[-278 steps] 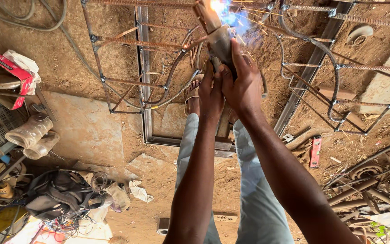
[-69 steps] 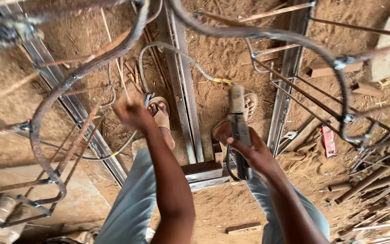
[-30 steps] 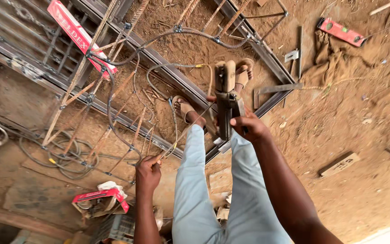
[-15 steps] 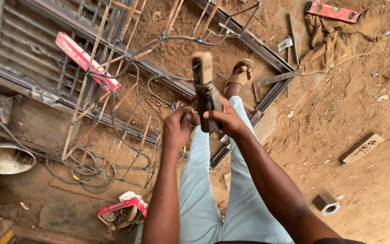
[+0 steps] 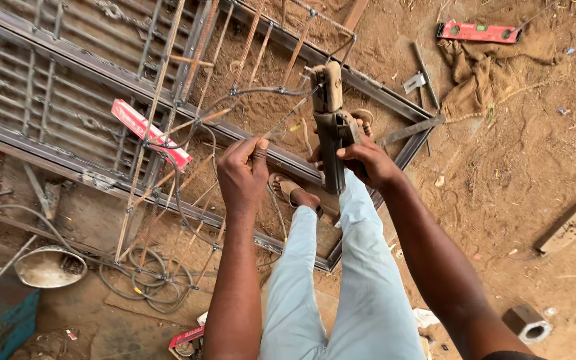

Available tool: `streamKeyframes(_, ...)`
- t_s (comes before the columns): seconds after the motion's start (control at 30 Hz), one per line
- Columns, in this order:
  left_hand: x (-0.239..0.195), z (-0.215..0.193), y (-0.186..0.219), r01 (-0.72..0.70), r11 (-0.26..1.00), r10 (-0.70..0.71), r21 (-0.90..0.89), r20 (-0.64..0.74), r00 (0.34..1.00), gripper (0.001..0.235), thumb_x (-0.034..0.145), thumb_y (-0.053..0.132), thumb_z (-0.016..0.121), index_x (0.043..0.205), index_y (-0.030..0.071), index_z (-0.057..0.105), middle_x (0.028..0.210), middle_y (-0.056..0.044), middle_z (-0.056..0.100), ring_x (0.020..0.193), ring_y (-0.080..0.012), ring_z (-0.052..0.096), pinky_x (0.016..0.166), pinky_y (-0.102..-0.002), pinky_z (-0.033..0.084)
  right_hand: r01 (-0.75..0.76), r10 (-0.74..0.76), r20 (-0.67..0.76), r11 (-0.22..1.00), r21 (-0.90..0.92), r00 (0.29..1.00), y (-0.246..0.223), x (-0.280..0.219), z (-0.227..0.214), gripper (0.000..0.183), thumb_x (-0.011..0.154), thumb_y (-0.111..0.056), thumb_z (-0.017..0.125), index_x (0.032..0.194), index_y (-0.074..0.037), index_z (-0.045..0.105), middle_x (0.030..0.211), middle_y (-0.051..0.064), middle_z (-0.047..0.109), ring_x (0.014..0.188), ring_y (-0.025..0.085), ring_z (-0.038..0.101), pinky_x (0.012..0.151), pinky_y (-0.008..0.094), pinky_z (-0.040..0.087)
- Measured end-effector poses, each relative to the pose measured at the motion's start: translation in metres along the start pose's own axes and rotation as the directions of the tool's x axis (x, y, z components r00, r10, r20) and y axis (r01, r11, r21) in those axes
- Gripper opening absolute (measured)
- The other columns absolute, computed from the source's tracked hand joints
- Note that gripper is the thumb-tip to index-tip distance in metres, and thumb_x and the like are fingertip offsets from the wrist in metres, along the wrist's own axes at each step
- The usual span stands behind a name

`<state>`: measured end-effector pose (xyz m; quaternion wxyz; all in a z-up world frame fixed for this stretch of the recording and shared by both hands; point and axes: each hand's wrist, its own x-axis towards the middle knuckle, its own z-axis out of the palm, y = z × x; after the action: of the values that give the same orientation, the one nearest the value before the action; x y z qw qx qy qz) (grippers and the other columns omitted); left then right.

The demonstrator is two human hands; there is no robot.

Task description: The person uses a handheld welding tool to join metal bars on a large rectangular frame lying on the ground. They repeatedly position the tool at intersections, create sparks to weld the joints, and adjust the frame's position to access different sections.

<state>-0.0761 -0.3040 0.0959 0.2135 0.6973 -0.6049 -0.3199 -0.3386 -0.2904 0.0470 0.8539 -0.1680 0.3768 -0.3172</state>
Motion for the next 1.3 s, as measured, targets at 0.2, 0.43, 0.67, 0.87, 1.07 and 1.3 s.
streamKeyframes(0.2,0.005,0.001,-0.001,-0.059,0.992,0.056,0.109,0.033,0.998,0.026,0.103,0.029,0.067,0.1,0.007,0.079,0.089,-0.012,0.078,0.077,-0.0262,0.075,0.068,-0.04,0.059,-0.065,0.062,-0.128,0.998,-0.014,0.99,0.017,-0.003,-0.012,0.051,0.09,-0.024,0.067,0.131,0.004,0.055,0.111,0.02,0.07,0.099,0.029,0.071,0.092,0.043,0.059)
streamKeyframes(0.43,-0.007,-0.015,0.012,0.307,0.942,-0.308,0.137,-0.017,0.951,0.019,0.103,0.017,0.064,0.107,0.004,0.078,0.078,-0.014,0.076,0.069,-0.0247,0.074,0.06,-0.042,0.055,-0.319,-0.236,-0.519,0.564,-0.762,0.822,-0.003,0.015,-0.01,0.047,0.083,-0.034,0.073,0.117,-0.004,0.062,0.095,0.013,0.071,0.08,0.026,0.07,0.076,0.042,0.06)
streamKeyframes(0.67,0.011,0.0,0.045,0.11,0.993,-0.112,-0.032,-0.064,0.992,0.023,0.099,0.003,0.064,0.12,0.003,0.074,0.095,-0.013,0.078,0.079,-0.0198,0.078,0.065,-0.031,0.062,-0.227,-0.574,-0.207,0.037,-0.973,0.793,-0.054,0.025,-0.016,0.049,0.083,-0.032,0.079,0.119,-0.004,0.061,0.089,0.018,0.072,0.075,0.034,0.071,0.071,0.048,0.054)
streamKeyframes(0.87,0.026,-0.007,0.056,0.289,0.957,-0.289,0.036,-0.019,0.957,0.016,0.102,0.006,0.063,0.115,0.004,0.072,0.085,-0.012,0.076,0.07,-0.02,0.075,0.055,-0.032,0.058,-0.168,-0.579,-0.087,-0.088,-0.982,0.811,-0.082,0.042,-0.012,0.048,0.085,-0.03,0.08,0.12,-0.004,0.06,0.089,0.018,0.072,0.073,0.033,0.07,0.066,0.047,0.053)
streamKeyframes(1.07,0.044,-0.027,0.043,-0.1,0.951,0.152,0.294,-0.16,0.975,0.023,0.096,0.001,0.069,0.118,0.001,0.073,0.091,-0.014,0.076,0.071,-0.018,0.071,0.054,-0.026,0.057,-0.196,-0.455,-0.056,-0.267,-0.944,0.889,-0.101,0.068,-0.008,0.05,0.085,-0.031,0.076,0.121,0.0,0.059,0.086,0.017,0.07,0.06,0.026,0.064,0.051,0.042,0.051)
streamKeyframes(1.3,0.11,-0.075,0.04,-0.336,0.791,0.344,0.511,0.082,0.935,0.017,0.096,-0.002,0.071,0.111,-0.001,0.077,0.083,-0.014,0.076,0.059,-0.0173,0.069,0.043,-0.025,0.051,-0.078,-0.329,0.15,-0.588,-0.805,0.933,-0.129,0.088,-0.005,0.04,0.092,-0.029,0.069,0.117,0.0,0.061,0.082,0.015,0.065,0.061,0.022,0.061,0.052,0.041,0.052)
